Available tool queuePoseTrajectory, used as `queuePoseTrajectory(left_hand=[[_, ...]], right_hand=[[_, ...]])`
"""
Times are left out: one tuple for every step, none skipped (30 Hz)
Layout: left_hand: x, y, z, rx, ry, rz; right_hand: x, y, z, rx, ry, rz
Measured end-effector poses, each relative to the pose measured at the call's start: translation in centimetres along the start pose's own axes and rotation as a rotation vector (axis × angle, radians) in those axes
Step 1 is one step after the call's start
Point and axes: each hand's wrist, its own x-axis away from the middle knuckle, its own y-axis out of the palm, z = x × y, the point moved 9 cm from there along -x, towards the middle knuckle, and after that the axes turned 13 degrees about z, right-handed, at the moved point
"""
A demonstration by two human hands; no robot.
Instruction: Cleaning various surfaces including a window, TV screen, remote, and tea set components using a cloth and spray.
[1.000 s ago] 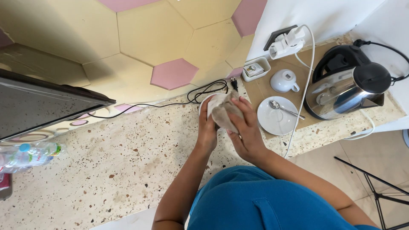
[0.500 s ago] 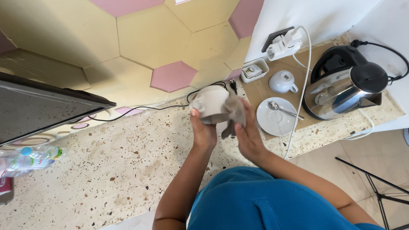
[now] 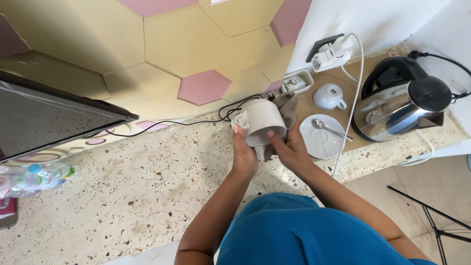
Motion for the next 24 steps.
queuePoseTrajectory(left_hand=[[-0.5,-0.3,-0.3,-0.101,0.025,-0.037],[-0.8,-0.7,-0.8,-0.203,0.045,-0.072],[-1.3,-0.7,-0.1,-0.204,0.041,-0.069],[-1.5,0.0,1.0,-0.290,0.122,-0.138],[-1.7,0.7,2.1,-0.376,0.203,-0.208],[-1.4,1.6,3.5,-0.376,0.204,-0.208],[-0.7,3.3,5.0,-0.415,0.249,-0.308],[0.2,5.0,6.5,-0.453,0.295,-0.408],[0.1,4.7,6.3,-0.453,0.296,-0.406],[0.0,4.3,5.7,-0.501,0.272,-0.410],[-0.2,4.0,5.0,-0.549,0.248,-0.413],[0.0,4.1,4.8,-0.549,0.249,-0.412],[-0.3,3.8,4.6,-0.562,0.245,-0.347],[-0.3,3.3,4.3,-0.574,0.235,-0.281],[-0.1,3.3,3.9,-0.574,0.230,-0.278],[-0.2,3.1,3.7,-0.497,0.204,-0.229],[-0.2,2.9,3.5,-0.420,0.178,-0.180],[-0.6,2.6,3.3,-0.419,0.179,-0.178],[-1.0,2.1,2.9,-0.351,0.121,-0.158],[-1.2,1.5,2.3,-0.283,0.060,-0.134],[-1.4,0.9,2.0,-0.282,0.059,-0.129],[-1.6,0.5,1.8,-0.253,0.046,-0.136],[-1.9,0.1,1.6,-0.223,0.033,-0.142],[-2.1,-0.1,1.7,-0.223,0.035,-0.142]], right_hand=[[-0.4,-1.0,0.2,0.190,-0.080,0.067],[-0.5,-2.0,0.3,0.380,-0.155,0.135],[-1.0,-2.1,-0.3,0.381,-0.150,0.136],[-1.6,-3.0,0.9,0.493,0.065,0.168],[-1.7,-3.9,2.0,0.602,0.284,0.190],[-1.6,-4.3,2.5,0.601,0.283,0.190],[-1.9,-3.0,1.5,0.511,0.063,0.068],[-1.7,-1.7,0.3,0.416,-0.149,-0.065],[-1.8,-1.3,-0.1,0.416,-0.150,-0.067],[-2.0,-2.0,1.6,0.448,0.104,-0.001],[-1.6,-2.7,3.2,0.473,0.361,0.060],[-1.9,-2.3,2.8,0.473,0.361,0.058],[-1.9,-2.3,3.0,0.426,0.434,0.088],[-1.7,-2.3,3.2,0.378,0.513,0.120],[-1.6,-1.9,2.5,0.378,0.519,0.120],[-1.8,-1.5,1.7,0.378,0.517,0.121],[-1.9,-1.1,1.0,0.379,0.515,0.122],[-2.0,-1.6,1.4,0.380,0.515,0.119],[-2.2,-2.0,1.6,0.429,0.469,0.096],[-2.2,-2.4,1.9,0.479,0.426,0.072],[-2.1,-2.8,1.9,0.480,0.431,0.069],[-2.0,-2.6,1.9,0.469,0.417,-0.002],[-1.9,-2.4,1.8,0.458,0.403,-0.073],[-1.9,-2.7,1.6,0.459,0.402,-0.074]])
